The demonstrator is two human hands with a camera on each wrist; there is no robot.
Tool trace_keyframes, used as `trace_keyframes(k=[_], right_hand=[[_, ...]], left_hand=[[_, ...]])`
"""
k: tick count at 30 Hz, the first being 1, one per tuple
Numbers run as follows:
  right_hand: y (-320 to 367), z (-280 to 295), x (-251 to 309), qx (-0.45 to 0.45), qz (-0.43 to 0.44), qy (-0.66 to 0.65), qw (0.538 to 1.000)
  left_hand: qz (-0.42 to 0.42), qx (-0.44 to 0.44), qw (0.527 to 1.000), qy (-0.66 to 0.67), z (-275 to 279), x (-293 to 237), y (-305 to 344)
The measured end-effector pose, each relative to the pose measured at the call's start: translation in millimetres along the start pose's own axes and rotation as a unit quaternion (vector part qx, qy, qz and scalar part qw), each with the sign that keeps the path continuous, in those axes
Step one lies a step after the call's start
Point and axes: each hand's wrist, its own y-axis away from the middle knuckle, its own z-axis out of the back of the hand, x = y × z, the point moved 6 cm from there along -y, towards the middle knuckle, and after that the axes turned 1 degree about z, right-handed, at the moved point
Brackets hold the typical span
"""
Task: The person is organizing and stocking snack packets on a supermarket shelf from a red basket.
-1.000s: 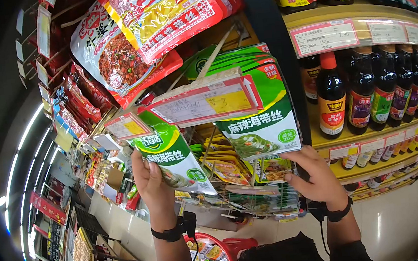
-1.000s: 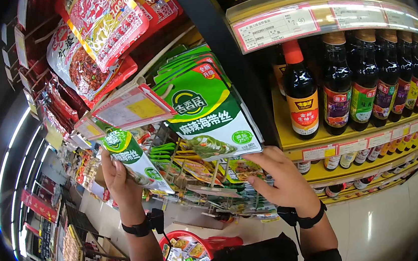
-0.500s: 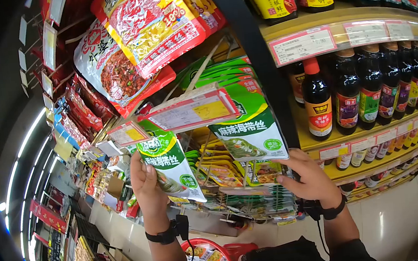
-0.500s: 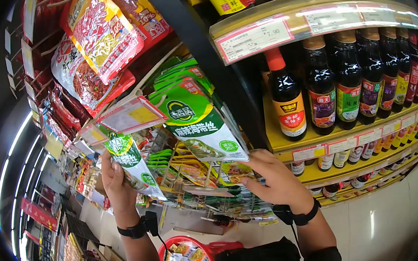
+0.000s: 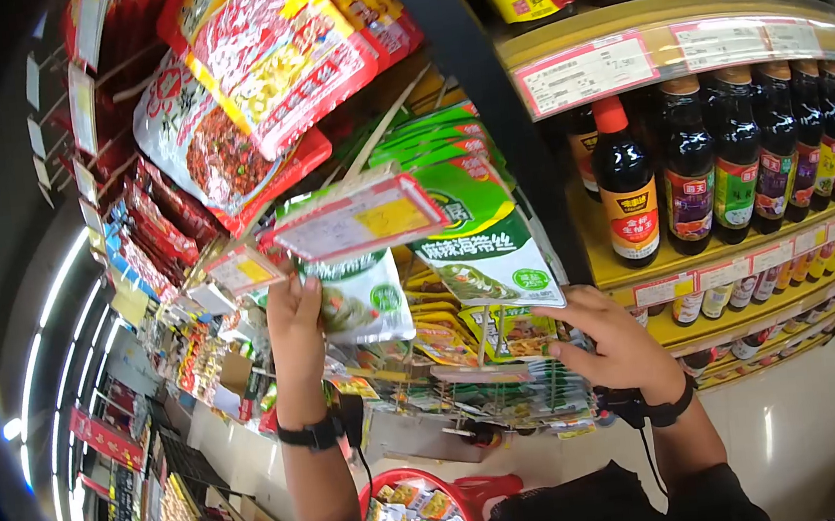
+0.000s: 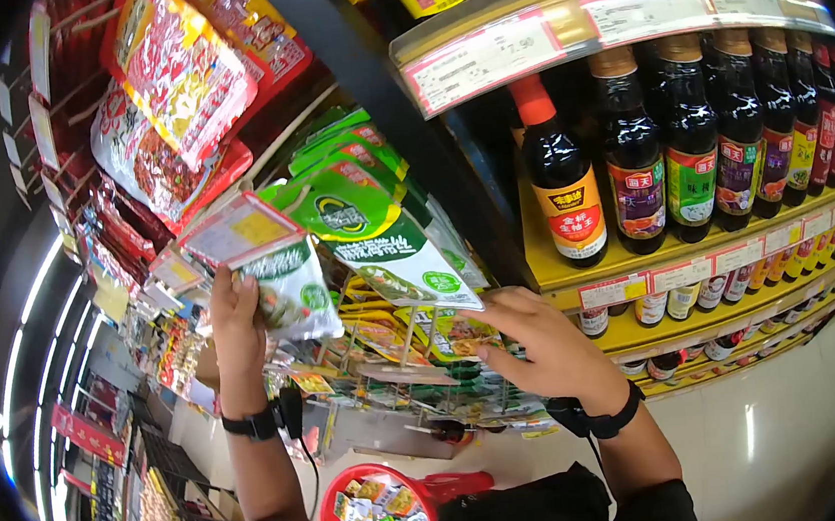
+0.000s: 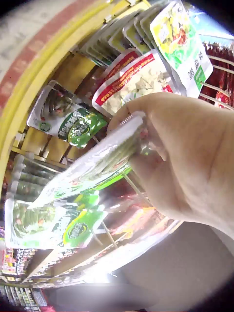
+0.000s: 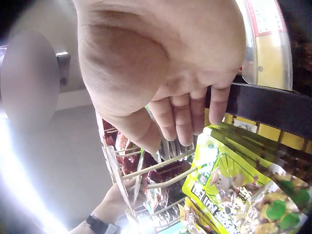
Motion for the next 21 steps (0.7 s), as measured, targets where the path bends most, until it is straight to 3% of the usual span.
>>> trace_keyframes(k=[3, 4, 6, 11, 14, 16, 19, 21], right_hand=[[-2.9, -0.7, 1.9, -0.011, 0.007, -0.005, 1.000], [-3.3, -2.1, 1.9, -0.002, 0.003, -0.005, 1.000], [-4.3, -1.8, 2.0, 0.012, -0.004, -0.001, 1.000], [-1.3, -3.9, -3.5, 0.017, -0.009, 0.002, 1.000], [-1.2, -4.3, -4.7, 0.028, -0.027, -0.017, 0.999], [-0.2, -5.4, -8.4, 0.035, -0.041, -0.033, 0.998], [-0.6, -5.8, -7.0, 0.023, -0.038, -0.035, 0.998], [-1.8, -5.9, -5.0, 0.017, -0.031, -0.024, 0.999]], left_hand=[[0.024, 0.034, 0.994, -0.105, -6.9, 7.0, -18.5], [0.023, 0.007, 0.992, -0.124, -5.5, 14.5, -24.4], [0.007, 0.047, 0.950, -0.307, -2.0, 26.2, -41.8], [-0.098, 0.185, 0.938, -0.275, -12.6, 47.2, -57.4], [0.101, 0.168, 0.961, -0.195, -24.8, 18.3, -49.7], [0.151, 0.150, 0.953, -0.215, -22.6, 13.6, -48.8], [0.131, 0.182, 0.908, -0.355, -25.6, 3.6, -55.5], [0.080, 0.167, 0.906, -0.380, -32.6, -2.0, -66.9]])
